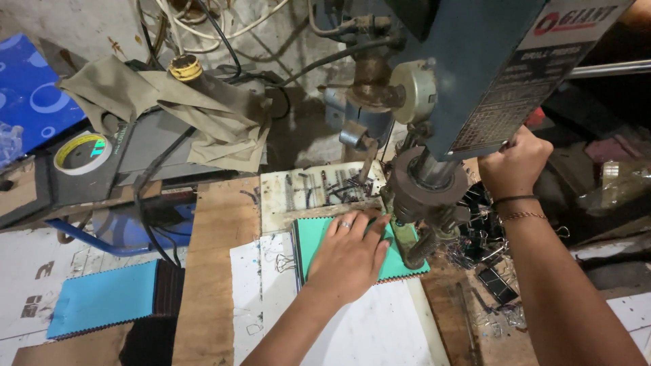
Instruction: Using a drill press to punch holes in notebook covers and pages, then stacking and organizing the components.
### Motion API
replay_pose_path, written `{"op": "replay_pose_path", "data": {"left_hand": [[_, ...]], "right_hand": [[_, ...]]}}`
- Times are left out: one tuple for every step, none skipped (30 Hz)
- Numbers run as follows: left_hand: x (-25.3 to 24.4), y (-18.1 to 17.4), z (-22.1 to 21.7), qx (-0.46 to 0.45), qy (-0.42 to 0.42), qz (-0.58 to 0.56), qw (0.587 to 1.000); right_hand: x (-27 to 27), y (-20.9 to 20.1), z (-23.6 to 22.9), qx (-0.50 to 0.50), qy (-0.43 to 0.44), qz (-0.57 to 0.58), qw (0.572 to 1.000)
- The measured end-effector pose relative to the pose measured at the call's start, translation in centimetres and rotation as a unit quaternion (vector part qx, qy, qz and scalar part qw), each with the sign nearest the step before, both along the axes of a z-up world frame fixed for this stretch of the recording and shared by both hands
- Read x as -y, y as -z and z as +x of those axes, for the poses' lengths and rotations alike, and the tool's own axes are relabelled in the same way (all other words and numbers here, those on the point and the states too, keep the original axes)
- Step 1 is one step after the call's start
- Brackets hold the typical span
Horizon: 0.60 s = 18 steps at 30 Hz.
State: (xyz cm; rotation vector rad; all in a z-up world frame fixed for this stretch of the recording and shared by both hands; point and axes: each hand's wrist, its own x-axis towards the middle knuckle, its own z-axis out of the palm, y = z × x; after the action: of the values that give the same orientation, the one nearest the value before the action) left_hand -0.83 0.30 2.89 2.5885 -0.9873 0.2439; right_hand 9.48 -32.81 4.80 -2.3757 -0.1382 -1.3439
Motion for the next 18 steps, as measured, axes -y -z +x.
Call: {"op": "replay_pose_path", "data": {"left_hand": [[0.0, 0.0, 0.0, 0.000, 0.000, 0.000, 1.000], [0.1, -0.1, 0.0, -0.004, 0.000, 0.000, 1.000], [0.1, -0.1, 0.0, -0.007, 0.000, 0.001, 1.000], [0.0, -0.1, 0.0, -0.008, 0.000, 0.001, 1.000], [0.0, 0.0, 0.0, -0.004, 0.000, -0.001, 1.000], [0.0, 0.0, 0.0, 0.000, 0.001, -0.004, 1.000], [0.0, 0.0, 0.0, -0.001, 0.001, -0.004, 1.000], [0.0, 0.0, 0.0, 0.000, 0.003, -0.008, 1.000], [0.0, 0.1, 0.0, 0.000, 0.004, -0.013, 1.000], [0.0, 0.0, 0.0, 0.000, 0.004, -0.013, 1.000], [-0.1, 0.0, 0.0, 0.004, 0.004, -0.019, 1.000], [-0.1, 0.0, 0.0, 0.009, 0.005, -0.024, 1.000], [-0.1, 0.0, 0.0, 0.008, 0.005, -0.024, 1.000], [-0.1, 0.0, 0.0, 0.010, 0.005, -0.029, 1.000], [-0.1, 0.0, 0.0, 0.012, 0.006, -0.034, 0.999], [0.0, 0.1, 0.0, 0.012, 0.005, -0.035, 0.999], [0.0, 0.1, 0.0, 0.011, 0.005, -0.031, 0.999], [0.0, 0.1, 0.0, 0.009, 0.004, -0.028, 1.000]], "right_hand": [[0.0, 0.0, 0.0, 0.000, 0.000, 0.000, 1.000], [0.0, 0.0, 0.1, 0.003, 0.006, -0.006, 1.000], [0.0, 0.0, 0.1, 0.006, 0.012, -0.011, 1.000], [-0.2, -0.2, 0.0, 0.006, 0.011, -0.011, 1.000], [-0.3, -0.4, 0.0, -0.001, 0.011, -0.018, 1.000], [-0.4, -0.6, -0.1, -0.007, 0.012, -0.025, 1.000], [-0.2, -0.5, -0.1, -0.007, 0.012, -0.025, 1.000], [-0.1, -0.5, -0.1, -0.006, 0.013, -0.027, 1.000], [0.1, -0.4, 0.0, -0.005, 0.014, -0.029, 0.999], [0.1, -0.3, 0.0, -0.005, 0.013, -0.029, 0.999], [0.2, -0.3, 0.1, -0.003, 0.014, -0.032, 0.999], [0.3, -0.2, 0.1, -0.002, 0.015, -0.035, 0.999], [0.3, -0.1, 0.1, -0.002, 0.015, -0.035, 0.999], [0.4, 0.0, 0.1, -0.001, 0.016, -0.038, 0.999], [0.5, 0.1, 0.1, 0.001, 0.018, -0.042, 0.999], [0.6, 0.1, 0.1, 0.001, 0.018, -0.042, 0.999], [0.7, 0.2, 0.2, 0.003, 0.019, -0.045, 0.999], [0.7, 0.3, 0.2, 0.005, 0.020, -0.048, 0.999]]}}
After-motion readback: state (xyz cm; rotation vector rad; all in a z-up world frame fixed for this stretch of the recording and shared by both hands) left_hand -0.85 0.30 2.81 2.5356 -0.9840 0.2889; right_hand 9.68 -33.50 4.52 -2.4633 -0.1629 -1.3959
